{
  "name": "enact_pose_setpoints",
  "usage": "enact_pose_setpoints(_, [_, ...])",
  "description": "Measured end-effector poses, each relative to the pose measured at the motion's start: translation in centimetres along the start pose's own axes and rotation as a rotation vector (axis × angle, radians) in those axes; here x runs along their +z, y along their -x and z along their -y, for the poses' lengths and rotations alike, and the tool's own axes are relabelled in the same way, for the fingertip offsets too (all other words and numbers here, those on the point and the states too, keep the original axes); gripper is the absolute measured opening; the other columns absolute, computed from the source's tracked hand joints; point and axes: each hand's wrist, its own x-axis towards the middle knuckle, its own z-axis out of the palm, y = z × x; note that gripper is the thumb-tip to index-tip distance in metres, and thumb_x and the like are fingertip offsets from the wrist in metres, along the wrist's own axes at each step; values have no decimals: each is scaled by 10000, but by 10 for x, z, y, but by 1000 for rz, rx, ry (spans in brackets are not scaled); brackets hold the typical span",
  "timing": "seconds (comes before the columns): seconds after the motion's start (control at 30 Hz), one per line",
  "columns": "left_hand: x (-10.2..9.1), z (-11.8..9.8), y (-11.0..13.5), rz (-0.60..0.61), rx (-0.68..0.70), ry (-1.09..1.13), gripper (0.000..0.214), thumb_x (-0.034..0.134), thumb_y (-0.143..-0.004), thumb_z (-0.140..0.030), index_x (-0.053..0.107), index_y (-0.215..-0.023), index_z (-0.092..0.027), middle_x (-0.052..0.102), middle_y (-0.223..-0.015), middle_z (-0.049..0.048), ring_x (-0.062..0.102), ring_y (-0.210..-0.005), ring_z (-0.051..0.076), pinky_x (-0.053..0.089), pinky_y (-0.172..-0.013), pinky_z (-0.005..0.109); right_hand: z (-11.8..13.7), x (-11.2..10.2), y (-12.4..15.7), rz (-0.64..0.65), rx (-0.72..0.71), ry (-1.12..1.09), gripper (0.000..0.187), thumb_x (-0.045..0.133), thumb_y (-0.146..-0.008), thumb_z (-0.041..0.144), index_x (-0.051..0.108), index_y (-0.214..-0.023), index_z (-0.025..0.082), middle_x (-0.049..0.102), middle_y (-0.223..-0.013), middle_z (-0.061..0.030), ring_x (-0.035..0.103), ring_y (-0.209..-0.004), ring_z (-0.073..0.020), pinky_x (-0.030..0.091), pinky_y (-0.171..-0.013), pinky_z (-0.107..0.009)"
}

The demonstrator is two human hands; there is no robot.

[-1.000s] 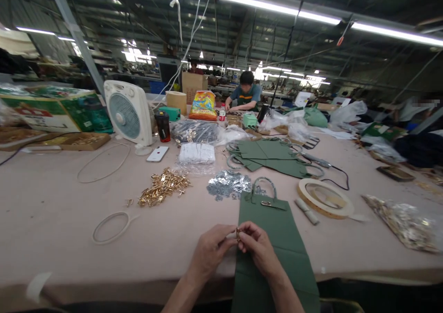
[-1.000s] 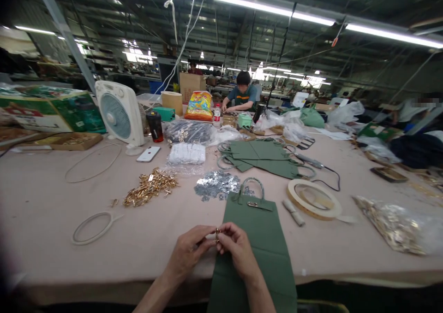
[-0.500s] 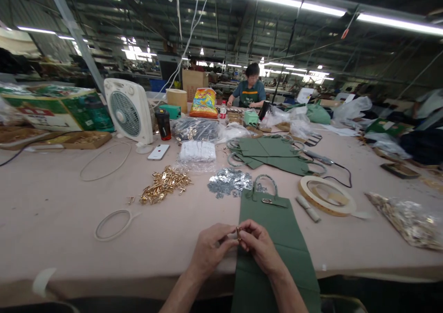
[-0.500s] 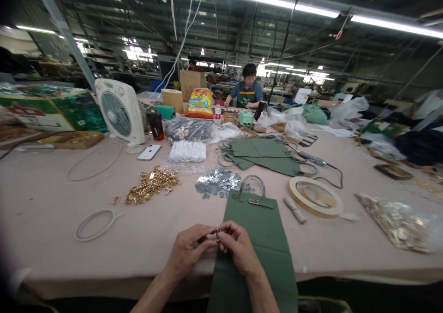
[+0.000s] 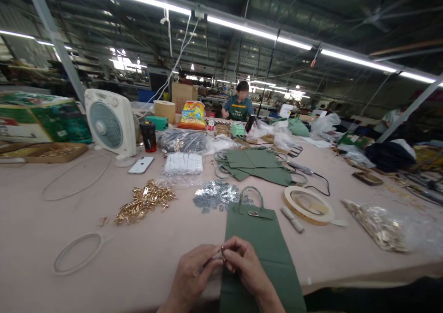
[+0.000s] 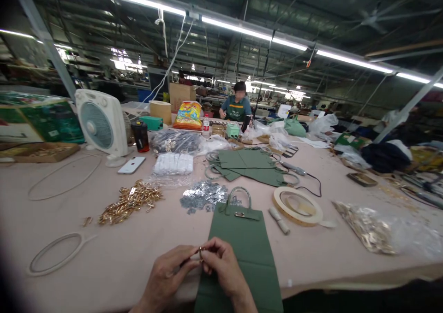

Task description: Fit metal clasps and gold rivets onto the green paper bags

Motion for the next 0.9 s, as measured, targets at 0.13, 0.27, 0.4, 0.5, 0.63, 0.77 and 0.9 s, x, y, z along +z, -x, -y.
enact_pose_setpoints(0.13, [1,2,3,13,-5,-13,251,683,-960,-233,740,-1190,-318,799,-1056,29,767,-950,187,628,-857,245,-1,-1,1,-1,1,10,348,810,-864,471,697,-943,152,557,-582,50,420,-493,-69,271,-511,-205])
enact_pose_setpoints(0.27, [2,2,2,15,-27,3,243,676,-963,-248,741,-1190,-307,794,-1056,39,760,-953,190,625,-865,256,-2,1,1,-18,-21,11,322,807,-871,450,708,-961,157,564,-612,42,425,-513,-72,283,-519,-210])
enact_pose_setpoints(0.4, [5,3,-4,5,-158,83,338,695,-940,-325,695,-1276,-285,768,-1126,62,729,-758,147,627,-734,244,-6,-3,-1,-258,-159,-65,318,837,-838,441,726,-983,181,588,-690,25,446,-557,-86,330,-523,-217])
enact_pose_setpoints(0.5, [16,13,-15,-34,-315,88,395,624,-961,-326,631,-1349,-252,743,-1175,80,712,-819,153,619,-777,278,-6,-13,-4,-554,-299,-219,334,878,-785,417,735,-1003,208,632,-842,1,464,-613,-85,389,-541,-208])
enact_pose_setpoints(0.63, [44,36,-44,-44,-514,5,529,637,-877,-220,568,-1401,-201,686,-1297,111,699,-1000,202,589,-913,349,-4,-25,-3,-669,-376,-347,277,855,-803,392,733,-987,225,602,-920,-4,452,-639,-87,430,-535,-205])
enact_pose_setpoints(0.77, [74,49,-82,63,-530,-171,618,722,-801,-203,562,-1398,-212,643,-1361,111,626,-1202,251,484,-1064,359,-7,-27,-2,-644,-374,-297,242,806,-852,401,723,-1003,231,598,-925,-9,485,-660,-107,468,-549,-231])
enact_pose_setpoints(0.9, [96,49,-106,56,-581,-263,580,793,-767,-272,621,-1318,-219,623,-1321,132,578,-1247,314,447,-1066,391,-13,-26,-4,-644,-373,-251,273,814,-844,417,719,-1021,233,613,-908,-7,514,-662,-110,482,-556,-236])
